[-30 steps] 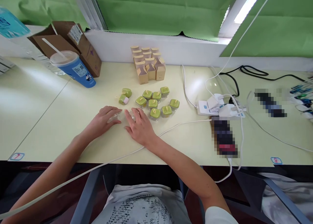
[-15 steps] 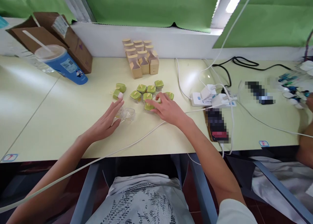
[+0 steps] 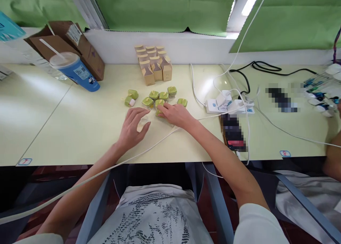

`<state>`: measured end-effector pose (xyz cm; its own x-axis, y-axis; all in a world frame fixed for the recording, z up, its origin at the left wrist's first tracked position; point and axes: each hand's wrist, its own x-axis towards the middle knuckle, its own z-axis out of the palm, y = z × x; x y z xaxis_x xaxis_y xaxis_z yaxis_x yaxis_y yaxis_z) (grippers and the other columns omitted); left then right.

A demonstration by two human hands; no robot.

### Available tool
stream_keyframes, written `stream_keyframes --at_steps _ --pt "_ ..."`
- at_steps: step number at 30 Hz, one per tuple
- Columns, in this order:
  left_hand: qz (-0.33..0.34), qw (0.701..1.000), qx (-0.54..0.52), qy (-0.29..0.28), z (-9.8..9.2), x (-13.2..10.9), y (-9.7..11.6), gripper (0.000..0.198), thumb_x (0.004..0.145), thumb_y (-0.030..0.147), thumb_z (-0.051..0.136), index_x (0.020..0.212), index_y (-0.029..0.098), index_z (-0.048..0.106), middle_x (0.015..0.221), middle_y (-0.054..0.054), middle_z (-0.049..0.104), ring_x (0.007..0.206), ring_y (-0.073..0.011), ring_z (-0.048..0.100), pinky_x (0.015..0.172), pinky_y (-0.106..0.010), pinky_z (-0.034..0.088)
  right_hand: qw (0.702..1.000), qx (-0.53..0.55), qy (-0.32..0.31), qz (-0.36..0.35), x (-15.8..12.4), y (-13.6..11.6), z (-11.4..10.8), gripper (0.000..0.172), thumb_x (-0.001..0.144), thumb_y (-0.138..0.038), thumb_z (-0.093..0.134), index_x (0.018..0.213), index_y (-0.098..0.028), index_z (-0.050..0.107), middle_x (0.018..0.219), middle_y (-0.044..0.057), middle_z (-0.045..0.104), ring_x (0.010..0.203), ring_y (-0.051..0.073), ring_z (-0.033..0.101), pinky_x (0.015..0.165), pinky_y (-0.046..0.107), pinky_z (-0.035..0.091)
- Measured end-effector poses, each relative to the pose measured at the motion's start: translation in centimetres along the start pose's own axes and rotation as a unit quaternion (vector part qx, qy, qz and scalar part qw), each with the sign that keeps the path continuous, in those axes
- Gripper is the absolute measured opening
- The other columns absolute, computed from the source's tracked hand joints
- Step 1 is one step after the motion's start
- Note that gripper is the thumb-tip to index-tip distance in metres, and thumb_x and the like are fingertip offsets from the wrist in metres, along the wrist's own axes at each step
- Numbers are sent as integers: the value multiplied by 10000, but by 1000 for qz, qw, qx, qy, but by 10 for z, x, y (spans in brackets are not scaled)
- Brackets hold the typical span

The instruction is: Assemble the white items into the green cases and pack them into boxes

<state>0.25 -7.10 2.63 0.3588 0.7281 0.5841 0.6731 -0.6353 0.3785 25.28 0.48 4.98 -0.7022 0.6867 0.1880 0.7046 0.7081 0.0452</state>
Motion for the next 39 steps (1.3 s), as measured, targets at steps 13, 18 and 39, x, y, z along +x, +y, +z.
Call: stream_keyframes --at_steps 13,18,39 --pt "-57 992 -97 -58 59 40 21 1190 869 423 967 1797 253 241 1682 -252 519 1605 -469 524 1267 -659 532 993 96 69 -15 -11 12 11 306 1156 -149 442 1230 -135 739 1014 156 794 782 254 682 643 354 450" --pt "-99 982 -139 -77 73 38 13 1251 777 378 1041 1786 276 307 1586 -237 632 1482 -470 634 1196 -665 571 993 68 62 -75 -14 16 13 419 1104 -51 353 1124 -140 762 831 106 721 689 227 627 618 363 474" --pt "-134 945 -297 -33 62 48 18 1248 881 553 981 1824 335 194 1437 -149 743 1258 -354 786 1091 -534 665 962 146 229 35 -9 28 -4 783 1191 -744 187 935 -240 729 738 90 732 603 196 637 602 358 485"
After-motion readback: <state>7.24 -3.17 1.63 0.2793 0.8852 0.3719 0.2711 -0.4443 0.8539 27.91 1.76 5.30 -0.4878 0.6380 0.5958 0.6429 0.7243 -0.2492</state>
